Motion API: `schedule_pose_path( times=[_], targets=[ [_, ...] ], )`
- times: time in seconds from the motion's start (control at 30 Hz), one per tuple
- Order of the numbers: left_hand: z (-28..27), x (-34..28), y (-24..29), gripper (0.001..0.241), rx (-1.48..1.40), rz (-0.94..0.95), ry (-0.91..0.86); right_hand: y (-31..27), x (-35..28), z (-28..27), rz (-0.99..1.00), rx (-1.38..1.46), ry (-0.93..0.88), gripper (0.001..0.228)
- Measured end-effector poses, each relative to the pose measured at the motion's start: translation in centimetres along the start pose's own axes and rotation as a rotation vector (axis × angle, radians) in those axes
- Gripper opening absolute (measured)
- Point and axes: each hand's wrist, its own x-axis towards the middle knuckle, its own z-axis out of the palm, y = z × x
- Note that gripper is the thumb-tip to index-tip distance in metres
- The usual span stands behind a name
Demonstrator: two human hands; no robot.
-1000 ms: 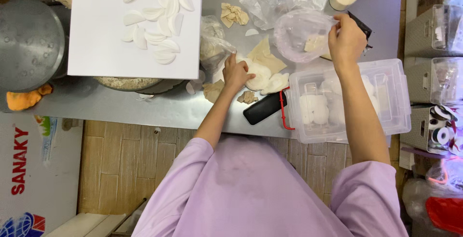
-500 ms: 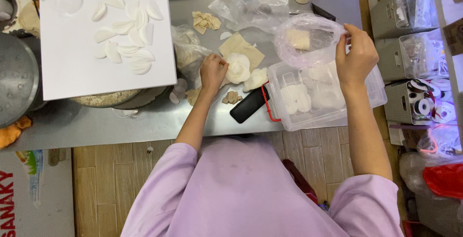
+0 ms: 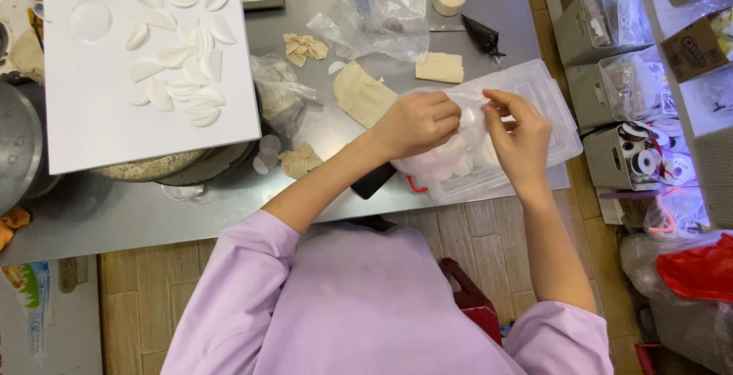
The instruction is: The person packs circular white decorations into plastic containers, wipes down a stainless steel work surface with a cloth, and places packaged cakes into a chest freezer.
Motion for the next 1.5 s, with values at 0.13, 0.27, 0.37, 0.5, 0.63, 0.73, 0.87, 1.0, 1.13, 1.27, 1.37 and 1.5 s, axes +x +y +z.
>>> schedule_pose_path(
  times=[0.13, 0.27, 0.37, 0.5, 0.63, 0.73, 0.87, 1.0, 1.13, 1.27, 1.37, 1.5],
  targets=[
    [-2.8, 0.8, 0.1, 0.045, -0.143, 0.004, 0.173, 1.6, -1.4, -0.5, 0.117, 0.278, -0.008, 0.025],
    [-4.4, -1.0, -1.1, 0.048, -0.236, -0.065, 0.346, 4.1, -2.8, -2.1, 0.211, 0.434, 0.028, 0.024],
    [-0.1, -5.1, -5.8, 0.033, -0.367, -0.695, 0.209, 5.4, -4.4, -3.7, 0.281, 0.371, 0.106, 0.026],
    [10.8, -13.2, -8.1, 0.088, -0.266, -0.967, -0.404, 7.0, -6.1, -3.6, 0.295, 0.386, 0.175, 0.024],
    [16.1, -18.3, -7.9, 0.099, -0.387, -0.973, -0.179, 7.8, -7.2, -3.0, 0.301, 0.325, 0.189, 0.025],
    [15.3, -18.7, -7.6, 0.081, -0.355, -1.085, -0.420, 8.3, -7.5, -2.0, 0.313, 0.432, 0.182, 0.025],
    [11.4, -16.2, -6.4, 0.065, -0.315, -1.201, -0.356, 8.8, -7.7, -1.2, 0.297, 0.392, 0.176, 0.025],
    [5.5, -11.7, -3.9, 0.051, -0.505, -1.029, 0.343, 9.2, -7.9, -0.7, 0.303, 0.363, 0.185, 0.024],
    [1.3, -5.7, -1.2, 0.042, -0.643, -0.408, 0.099, 9.1, -7.7, -0.3, 0.335, 0.417, 0.167, 0.026],
    [1.3, -0.1, 1.6, 0.038, -0.443, -0.167, -0.155, 8.3, -7.8, -0.1, 0.313, 0.396, 0.154, 0.026],
    [1.6, 1.3, 1.9, 0.029, -0.318, -0.058, -0.117, 7.6, -8.1, 0.1, 0.324, 0.411, 0.117, 0.024],
    [4.3, 0.6, 2.1, 0.041, -0.167, -0.084, -0.154, 7.9, -8.8, 0.2, 0.351, 0.454, 0.103, 0.028]
  ],
)
